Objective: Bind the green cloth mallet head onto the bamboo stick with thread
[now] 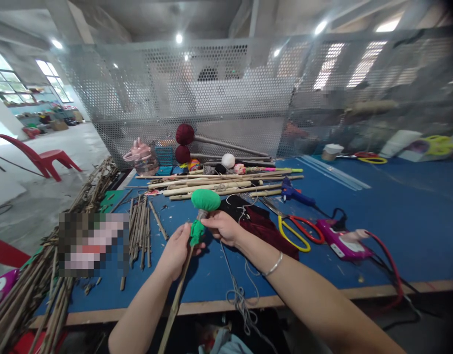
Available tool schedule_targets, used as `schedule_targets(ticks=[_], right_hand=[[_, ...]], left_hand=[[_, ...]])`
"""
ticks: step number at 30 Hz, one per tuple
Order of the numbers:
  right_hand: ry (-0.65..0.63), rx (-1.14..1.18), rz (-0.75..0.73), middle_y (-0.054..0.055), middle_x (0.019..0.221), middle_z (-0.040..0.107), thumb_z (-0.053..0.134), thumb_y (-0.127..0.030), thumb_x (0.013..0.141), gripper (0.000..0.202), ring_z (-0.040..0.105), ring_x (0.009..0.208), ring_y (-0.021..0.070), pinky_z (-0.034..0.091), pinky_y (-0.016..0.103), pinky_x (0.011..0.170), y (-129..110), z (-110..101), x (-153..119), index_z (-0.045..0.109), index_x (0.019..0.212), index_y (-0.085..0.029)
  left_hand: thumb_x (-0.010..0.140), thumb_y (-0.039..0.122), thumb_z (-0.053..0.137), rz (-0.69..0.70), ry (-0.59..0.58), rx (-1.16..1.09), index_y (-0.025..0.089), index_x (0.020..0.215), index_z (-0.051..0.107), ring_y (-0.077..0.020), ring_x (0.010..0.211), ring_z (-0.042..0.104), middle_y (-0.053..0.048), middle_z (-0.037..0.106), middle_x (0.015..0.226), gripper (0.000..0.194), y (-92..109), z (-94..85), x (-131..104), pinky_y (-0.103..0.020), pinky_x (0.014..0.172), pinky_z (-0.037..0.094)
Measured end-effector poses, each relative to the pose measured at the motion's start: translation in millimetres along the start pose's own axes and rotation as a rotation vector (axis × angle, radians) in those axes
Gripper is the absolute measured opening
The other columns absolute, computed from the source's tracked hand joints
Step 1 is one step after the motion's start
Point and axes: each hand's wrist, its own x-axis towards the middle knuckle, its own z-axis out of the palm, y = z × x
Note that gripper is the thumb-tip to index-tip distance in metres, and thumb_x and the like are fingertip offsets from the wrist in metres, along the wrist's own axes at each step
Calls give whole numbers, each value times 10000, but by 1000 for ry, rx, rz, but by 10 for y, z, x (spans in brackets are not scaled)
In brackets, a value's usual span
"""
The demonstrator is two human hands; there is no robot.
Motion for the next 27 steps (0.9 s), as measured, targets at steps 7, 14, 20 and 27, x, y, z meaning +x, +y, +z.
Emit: schedule_targets(ticks=[7,14,20,27], right_hand=[[15,-185,-106,-106,422,337,691,-356,641,294,197,330,15,98,198,335,-68,57,-32,563,765,-123],[12,-226,-81,-84,433,415,717,-342,606,275,247,344,13,117,192,350,-201,-53,-90,589,686,-112],[32,-107,-99,-101,377,368,735,-369,570,301,205,311,14,98,196,331,-179,25,-85,573,644,-127],[18,-61,-100,-61,482,484,745,-354,569,325,223,331,7,98,197,339,-166,65,-91,604,740,-117]], left_hand=[[669,375,648,376,186,351,167,863,540,-60,484,468,12,568,700,304,-14,90,2,-172,436,350],[693,383,642,154,-60,-58,176,790,424,10,356,272,47,514,627,316,72,1,28,-102,326,166],[724,292,636,-20,-317,-412,158,759,424,33,355,185,74,395,597,253,122,-22,-61,-64,306,124],[845,212,449,-239,-445,-664,125,887,517,31,328,151,64,333,574,119,89,-45,-87,-42,269,120]])
